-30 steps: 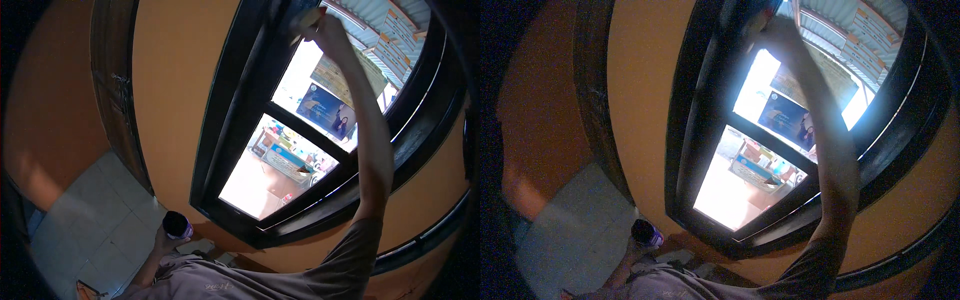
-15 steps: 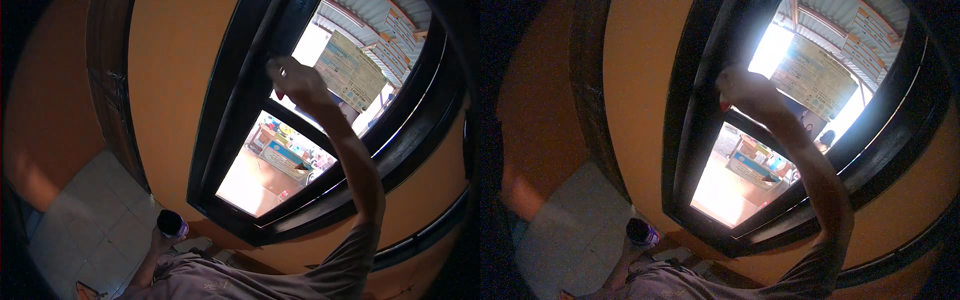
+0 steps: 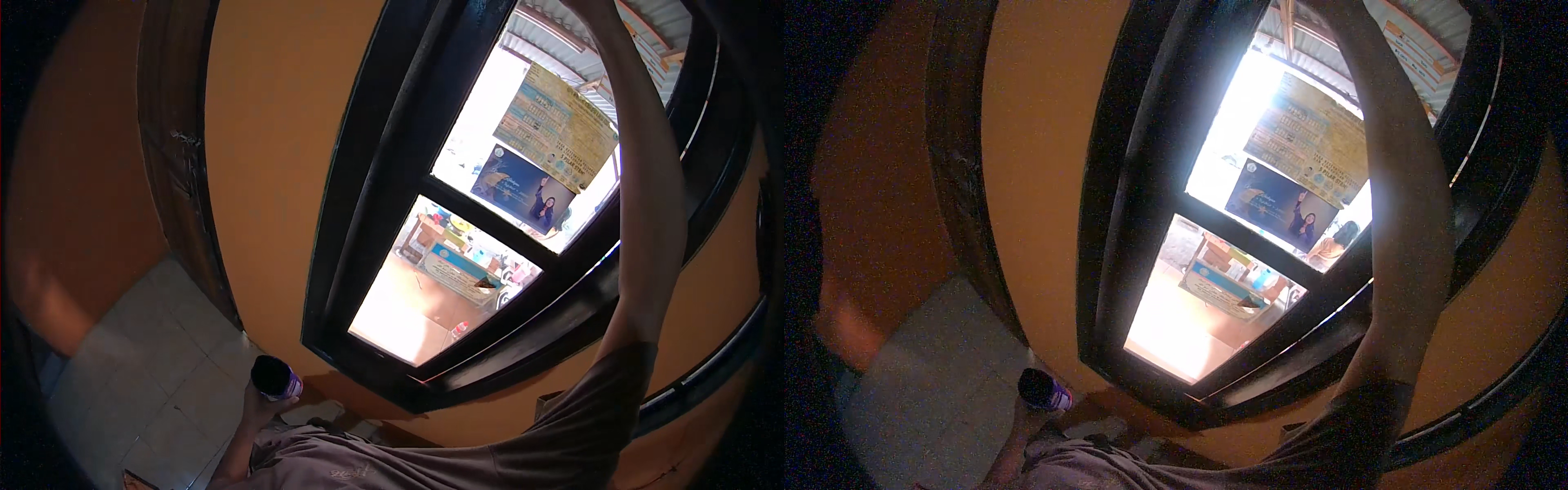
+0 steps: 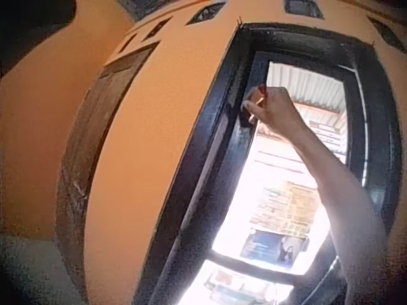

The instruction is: The person paints the top part of a window frame black using a paintbrush and a container of paint.

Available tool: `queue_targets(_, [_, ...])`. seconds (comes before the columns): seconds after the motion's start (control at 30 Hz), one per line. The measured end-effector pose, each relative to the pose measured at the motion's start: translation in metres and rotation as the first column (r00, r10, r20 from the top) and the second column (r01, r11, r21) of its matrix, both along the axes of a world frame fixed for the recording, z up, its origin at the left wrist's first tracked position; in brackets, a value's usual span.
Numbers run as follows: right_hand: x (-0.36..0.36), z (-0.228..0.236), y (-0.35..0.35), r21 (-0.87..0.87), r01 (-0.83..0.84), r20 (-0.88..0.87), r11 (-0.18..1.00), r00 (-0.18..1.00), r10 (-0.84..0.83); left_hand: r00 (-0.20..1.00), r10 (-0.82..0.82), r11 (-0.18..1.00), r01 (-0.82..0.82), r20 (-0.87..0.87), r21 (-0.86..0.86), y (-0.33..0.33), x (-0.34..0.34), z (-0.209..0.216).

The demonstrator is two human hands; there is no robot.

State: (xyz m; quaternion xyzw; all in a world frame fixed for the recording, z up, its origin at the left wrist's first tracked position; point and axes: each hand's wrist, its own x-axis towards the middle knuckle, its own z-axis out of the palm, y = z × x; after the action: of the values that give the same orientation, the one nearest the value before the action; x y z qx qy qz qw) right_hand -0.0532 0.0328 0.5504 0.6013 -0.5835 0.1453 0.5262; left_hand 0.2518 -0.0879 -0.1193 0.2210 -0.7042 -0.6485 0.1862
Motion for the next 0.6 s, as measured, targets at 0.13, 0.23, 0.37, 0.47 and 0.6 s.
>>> queue_targets(0.13, [-0.049,-0.04,0.003,0.115,0.206,-0.567,0.972,0.817,-0.106,0.998,0.018,1.0,-0.018,-0.058,-0.003,0.006,-0.003,0.011])
queue_targets(0.23, [-0.07,-0.139,0.003,0.214,0.157,-0.138,0.964,0.982,-0.129,0.998,0.006,0.997,-0.01,-0.057,-0.07,0.002,-0.005,0.025])
queue_targets(0.37, [-0.019,-0.191,0.008,0.37,0.131,0.017,0.92,0.989,-0.147,1.0,-0.007,1.0,0.007,-0.027,0.0,-0.004,-0.005,0.005])
queue_targets(0.47, [-0.017,-0.166,-0.003,0.328,0.082,0.441,0.941,0.868,-0.229,0.999,-0.01,1.0,0.011,-0.033,0.014,-0.009,0.0,0.009])
queue_targets(0.6, [-0.032,-0.057,0.007,0.125,0.004,0.52,0.992,0.852,-0.069,1.0,-0.015,0.999,0.016,0.008,-0.051,-0.011,-0.004,0.005])
